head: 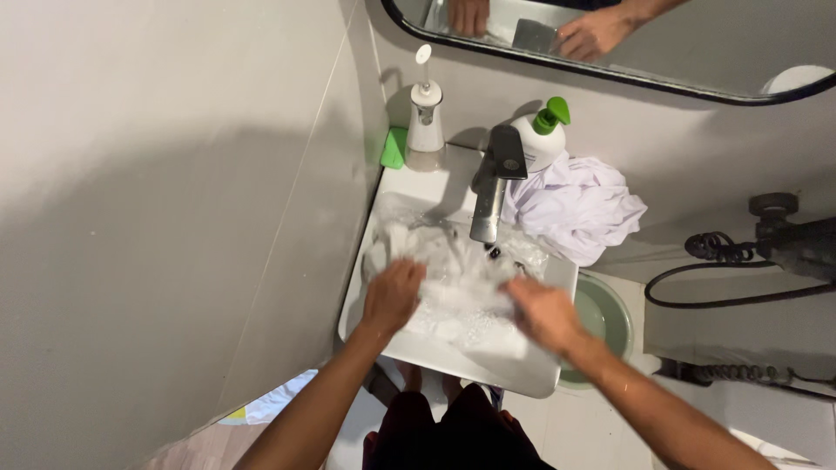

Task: The person hand-washes a white t-shirt in a bathroom sink. They scrub the fabric with both hands under running water, rinse the garment, and then wring it out to remove excess water.

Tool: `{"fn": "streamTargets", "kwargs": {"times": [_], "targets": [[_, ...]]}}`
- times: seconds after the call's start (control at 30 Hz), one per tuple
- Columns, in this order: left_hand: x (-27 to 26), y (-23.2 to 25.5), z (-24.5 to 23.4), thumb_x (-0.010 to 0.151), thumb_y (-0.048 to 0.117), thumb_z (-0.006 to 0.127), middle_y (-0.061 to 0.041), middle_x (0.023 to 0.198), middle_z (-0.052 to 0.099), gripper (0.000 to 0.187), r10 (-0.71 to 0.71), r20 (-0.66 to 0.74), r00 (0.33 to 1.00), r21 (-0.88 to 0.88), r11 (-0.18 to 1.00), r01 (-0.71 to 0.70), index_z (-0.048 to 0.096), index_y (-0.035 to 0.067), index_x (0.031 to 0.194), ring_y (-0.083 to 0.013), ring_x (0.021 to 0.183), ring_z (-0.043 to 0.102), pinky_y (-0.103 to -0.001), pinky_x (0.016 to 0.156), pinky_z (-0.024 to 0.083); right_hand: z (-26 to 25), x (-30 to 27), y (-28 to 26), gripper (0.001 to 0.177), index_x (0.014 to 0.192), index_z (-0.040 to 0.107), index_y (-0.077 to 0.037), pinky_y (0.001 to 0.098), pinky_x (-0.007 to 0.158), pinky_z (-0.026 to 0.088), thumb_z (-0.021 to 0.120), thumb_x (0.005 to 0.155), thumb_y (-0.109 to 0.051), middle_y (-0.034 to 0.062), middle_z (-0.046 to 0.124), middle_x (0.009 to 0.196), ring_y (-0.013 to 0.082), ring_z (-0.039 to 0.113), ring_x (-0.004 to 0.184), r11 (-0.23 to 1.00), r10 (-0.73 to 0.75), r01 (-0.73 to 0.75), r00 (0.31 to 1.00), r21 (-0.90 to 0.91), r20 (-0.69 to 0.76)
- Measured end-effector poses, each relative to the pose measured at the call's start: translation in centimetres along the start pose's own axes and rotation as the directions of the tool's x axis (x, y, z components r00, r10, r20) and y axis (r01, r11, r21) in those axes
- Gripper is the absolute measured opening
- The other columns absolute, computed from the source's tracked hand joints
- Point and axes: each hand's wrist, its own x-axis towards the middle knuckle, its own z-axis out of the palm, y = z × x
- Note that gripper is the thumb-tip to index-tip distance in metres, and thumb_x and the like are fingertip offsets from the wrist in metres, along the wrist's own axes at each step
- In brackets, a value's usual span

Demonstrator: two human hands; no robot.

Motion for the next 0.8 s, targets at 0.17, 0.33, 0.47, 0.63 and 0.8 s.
{"fn": "streamTargets", "kwargs": {"times": [0.17, 0.33, 0.47, 0.63, 0.8], "targets": [[-3.5, 0.1, 0.0, 0.080, 0.037, 0.077, -0.015, 0.114, 0.063, 0.043, -0.133, 0.723, 0.678, -0.053, 0.968, 0.246, 0.068, 0.006, 0.108, -0.0354, 0.108, 0.063, -0.051, 0.088, 0.051, 4.7, -3.4, -2.3, 0.045, 0.111, 0.062, -0.004, 0.0543, 0.073, 0.056, 0.074, 0.086, -0.039, 0.0202, 0.066, 0.113, 0.0457, 0.067, 0.098, 0.993, -0.098, 0.085, 0.983, 0.087, 0.158], [2.0, 0.9, 2.5, 0.103, 0.048, 0.056, -0.017, 0.119, 0.075, 0.044, -0.217, 0.804, 0.554, 0.060, 0.956, 0.287, 0.073, 0.007, 0.108, -0.0319, 0.111, 0.072, -0.042, 0.097, 0.055, 6.2, 1.9, -1.1, 0.036, 0.102, 0.071, -0.010, 0.0432, 0.090, 0.056, 0.053, 0.103, -0.041, 0.0153, 0.074, 0.098, 0.0343, 0.072, 0.096, 0.839, 0.470, -0.530, 0.821, 0.126, 0.325], [3.2, 0.0, 6.4, 0.072, 0.031, 0.078, -0.016, 0.119, 0.066, 0.049, -0.037, 0.001, 0.999, -0.036, 0.999, 0.037, 0.070, 0.003, 0.112, -0.0336, 0.114, 0.060, -0.046, 0.095, 0.047, 9.1, 5.0, 0.1, 0.030, 0.099, 0.068, -0.002, 0.0487, 0.079, 0.050, 0.062, 0.085, -0.028, 0.0183, 0.070, 0.095, 0.0387, 0.066, 0.091, 0.995, 0.064, -0.091, 0.914, -0.050, -0.400], [1.7, -3.7, 6.9, 0.081, 0.027, 0.081, -0.009, 0.113, 0.066, 0.038, 0.067, 0.052, 0.996, -0.103, 0.993, -0.061, 0.070, 0.006, 0.111, -0.0295, 0.111, 0.060, -0.044, 0.097, 0.044, 10.0, 5.9, 3.9, 0.020, 0.097, 0.068, -0.005, 0.0469, 0.080, 0.052, 0.063, 0.096, -0.024, 0.0158, 0.070, 0.095, 0.0365, 0.067, 0.089, 0.943, 0.326, -0.309, 0.930, 0.120, -0.169], [1.9, -3.1, 4.1, 0.079, 0.028, 0.083, -0.008, 0.107, 0.064, 0.036, -0.079, -0.015, 0.997, -0.043, 0.996, 0.078, 0.073, 0.006, 0.106, -0.0281, 0.109, 0.059, -0.044, 0.089, 0.043, 8.8, 5.5, 5.6, 0.018, 0.099, 0.066, -0.003, 0.0508, 0.075, 0.049, 0.060, 0.103, -0.020, 0.0196, 0.066, 0.094, 0.0415, 0.063, 0.088, 0.903, 0.428, -0.371, 0.825, 0.217, -0.370]]}}
